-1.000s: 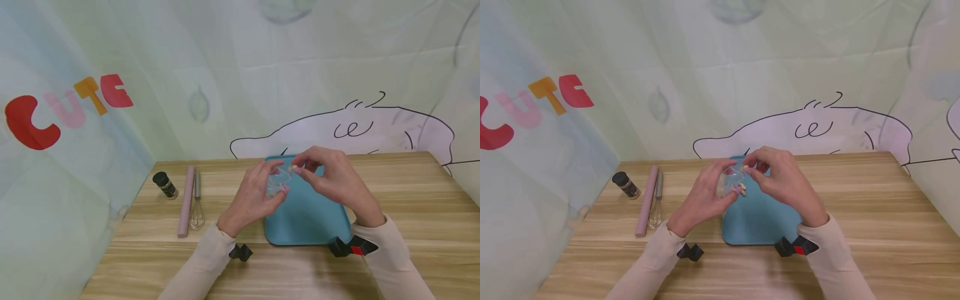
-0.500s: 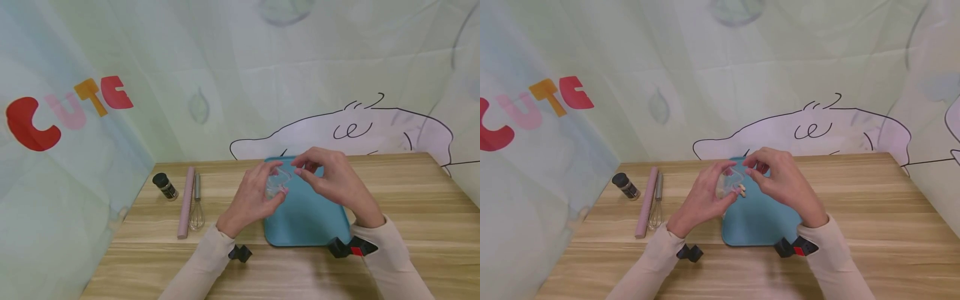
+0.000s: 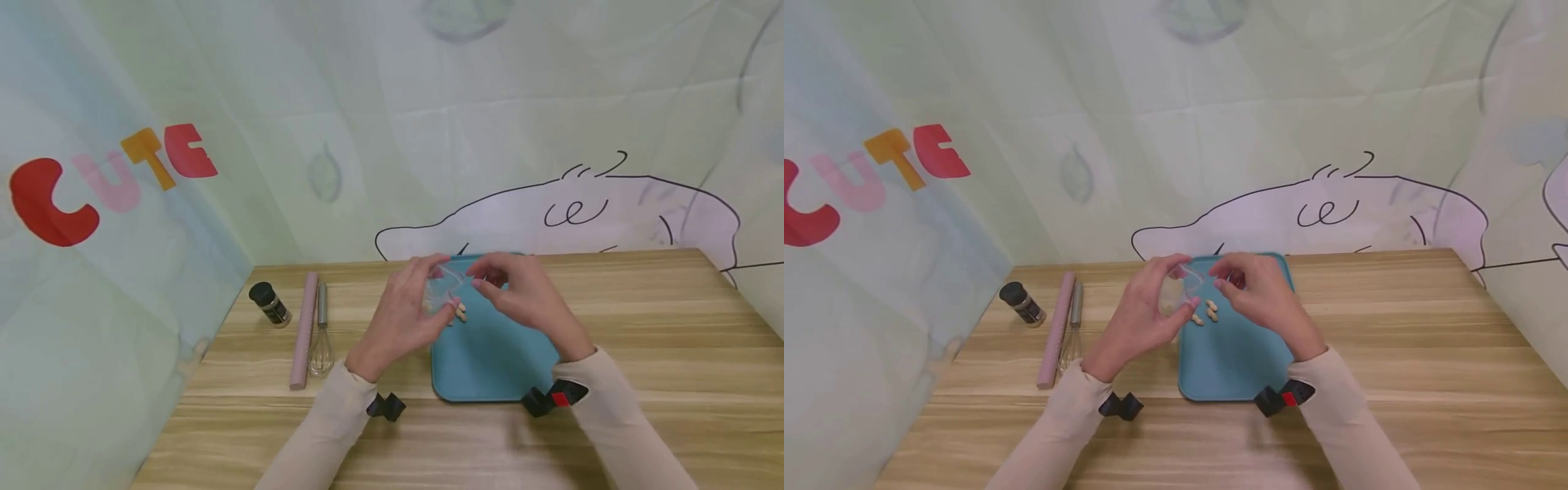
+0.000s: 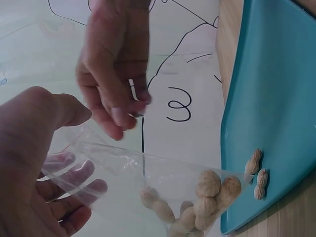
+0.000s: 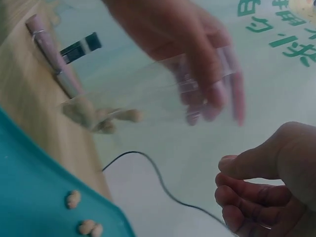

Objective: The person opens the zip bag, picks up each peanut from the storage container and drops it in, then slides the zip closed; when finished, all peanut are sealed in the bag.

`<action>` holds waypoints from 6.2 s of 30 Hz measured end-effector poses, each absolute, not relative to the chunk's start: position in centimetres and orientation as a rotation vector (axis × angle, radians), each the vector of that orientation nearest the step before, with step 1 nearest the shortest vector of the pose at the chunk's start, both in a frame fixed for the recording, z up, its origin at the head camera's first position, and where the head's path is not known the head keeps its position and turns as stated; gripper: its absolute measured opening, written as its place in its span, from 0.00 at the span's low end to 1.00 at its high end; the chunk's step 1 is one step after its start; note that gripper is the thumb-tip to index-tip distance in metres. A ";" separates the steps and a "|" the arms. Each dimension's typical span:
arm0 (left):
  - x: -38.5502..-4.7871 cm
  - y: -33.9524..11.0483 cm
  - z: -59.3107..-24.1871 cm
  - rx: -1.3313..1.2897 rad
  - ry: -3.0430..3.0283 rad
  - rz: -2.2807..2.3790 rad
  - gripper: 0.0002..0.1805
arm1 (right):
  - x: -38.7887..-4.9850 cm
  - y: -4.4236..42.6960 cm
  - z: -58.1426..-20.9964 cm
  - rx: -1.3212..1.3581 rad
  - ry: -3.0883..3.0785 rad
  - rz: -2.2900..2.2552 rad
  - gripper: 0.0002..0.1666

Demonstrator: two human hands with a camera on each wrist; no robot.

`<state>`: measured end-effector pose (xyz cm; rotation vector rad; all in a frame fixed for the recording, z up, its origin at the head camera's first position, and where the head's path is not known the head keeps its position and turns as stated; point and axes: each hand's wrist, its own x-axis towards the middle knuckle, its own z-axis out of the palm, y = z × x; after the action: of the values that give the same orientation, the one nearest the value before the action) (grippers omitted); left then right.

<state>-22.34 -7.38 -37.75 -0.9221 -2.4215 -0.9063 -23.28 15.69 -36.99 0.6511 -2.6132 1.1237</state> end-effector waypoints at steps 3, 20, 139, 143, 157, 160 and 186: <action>-22.4 -7.5 -37.8 -0.919 -2.424 -0.906 0.34 | -24.0 15.3 -38.2 0.636 -2.664 1.119 0.09; -22.3 -7.4 -37.8 -0.916 -2.440 -0.868 0.33 | -26.3 13.5 -44.1 0.570 -2.846 1.062 0.04; -23.7 -9.2 -37.6 -0.813 -2.481 -0.774 0.32 | -25.2 13.0 -42.7 0.658 -3.053 0.833 0.09; -23.7 -9.2 -37.6 -0.813 -2.488 -0.768 0.32 | -25.3 12.2 -44.1 0.634 -3.089 0.890 0.07; -23.7 -9.1 -37.7 -0.837 -2.468 -0.753 0.31 | -23.4 11.7 -39.8 0.489 -2.257 1.222 0.12; -23.6 -9.1 -37.8 -0.844 -2.474 -0.750 0.31 | -22.9 11.4 -39.2 0.551 -2.232 1.164 0.11; -23.7 -9.6 -37.4 -0.817 -2.487 -0.762 0.32 | -25.3 11.4 -44.4 0.527 -2.779 1.179 0.15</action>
<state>-23.74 -9.61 -37.44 -0.8170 -2.4871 -0.7623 -25.34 11.40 -44.37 0.5265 -2.7792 1.1791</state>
